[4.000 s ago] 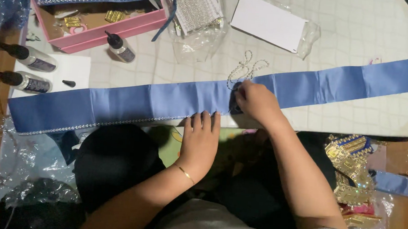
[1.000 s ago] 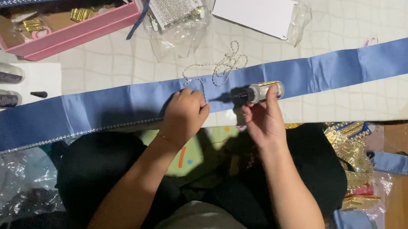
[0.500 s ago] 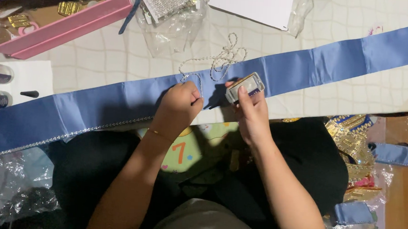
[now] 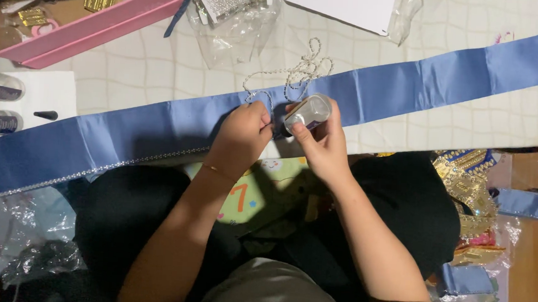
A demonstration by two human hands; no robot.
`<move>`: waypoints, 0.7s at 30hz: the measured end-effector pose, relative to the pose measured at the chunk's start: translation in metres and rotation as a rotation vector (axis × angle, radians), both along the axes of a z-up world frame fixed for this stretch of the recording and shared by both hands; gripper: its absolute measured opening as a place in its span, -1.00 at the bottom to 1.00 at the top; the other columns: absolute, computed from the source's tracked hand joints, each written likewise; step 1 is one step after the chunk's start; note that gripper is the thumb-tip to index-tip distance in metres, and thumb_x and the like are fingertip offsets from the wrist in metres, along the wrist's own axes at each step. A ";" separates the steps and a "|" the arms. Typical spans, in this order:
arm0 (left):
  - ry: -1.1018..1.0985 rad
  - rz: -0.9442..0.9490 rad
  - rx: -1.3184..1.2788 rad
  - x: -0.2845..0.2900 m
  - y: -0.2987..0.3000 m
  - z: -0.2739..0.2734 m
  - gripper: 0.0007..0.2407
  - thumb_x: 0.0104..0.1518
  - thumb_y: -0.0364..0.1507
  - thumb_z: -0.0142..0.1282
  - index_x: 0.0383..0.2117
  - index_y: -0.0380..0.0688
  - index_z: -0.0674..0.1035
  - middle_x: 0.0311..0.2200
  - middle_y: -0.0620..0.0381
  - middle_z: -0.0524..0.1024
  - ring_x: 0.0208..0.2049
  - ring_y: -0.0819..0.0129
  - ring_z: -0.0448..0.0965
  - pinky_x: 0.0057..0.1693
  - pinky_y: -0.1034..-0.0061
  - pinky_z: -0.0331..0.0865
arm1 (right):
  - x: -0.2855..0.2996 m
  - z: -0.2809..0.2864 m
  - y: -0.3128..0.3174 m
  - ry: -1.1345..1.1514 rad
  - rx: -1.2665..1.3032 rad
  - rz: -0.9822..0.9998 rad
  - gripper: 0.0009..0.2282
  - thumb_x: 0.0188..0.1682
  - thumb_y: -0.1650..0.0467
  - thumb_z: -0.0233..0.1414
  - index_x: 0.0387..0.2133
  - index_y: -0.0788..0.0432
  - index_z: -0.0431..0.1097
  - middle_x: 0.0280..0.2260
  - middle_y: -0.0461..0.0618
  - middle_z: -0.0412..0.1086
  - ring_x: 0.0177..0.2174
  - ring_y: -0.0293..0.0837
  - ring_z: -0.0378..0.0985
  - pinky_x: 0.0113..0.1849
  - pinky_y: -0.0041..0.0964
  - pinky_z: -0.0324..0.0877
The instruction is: Decorating a blue satin sash by precisely aligning and attaching a silver decorative chain along its edge.
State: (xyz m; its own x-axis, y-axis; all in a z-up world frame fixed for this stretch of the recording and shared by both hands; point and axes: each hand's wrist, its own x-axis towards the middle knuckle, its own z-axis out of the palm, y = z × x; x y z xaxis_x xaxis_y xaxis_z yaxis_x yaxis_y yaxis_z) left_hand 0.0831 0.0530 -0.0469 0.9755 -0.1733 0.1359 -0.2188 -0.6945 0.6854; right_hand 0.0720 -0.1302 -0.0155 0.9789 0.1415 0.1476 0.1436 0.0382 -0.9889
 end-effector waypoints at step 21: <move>0.182 -0.020 0.024 0.006 -0.002 -0.004 -0.85 0.05 -0.43 0.22 -0.41 -0.04 0.43 -0.55 0.12 0.43 -0.39 0.03 0.61 -0.22 0.27 0.50 | 0.000 0.007 0.006 -0.053 -0.085 0.039 -0.66 0.10 0.41 0.09 0.06 0.22 0.12 -0.13 0.26 0.45 -0.09 0.00 0.52 0.00 -0.01 0.40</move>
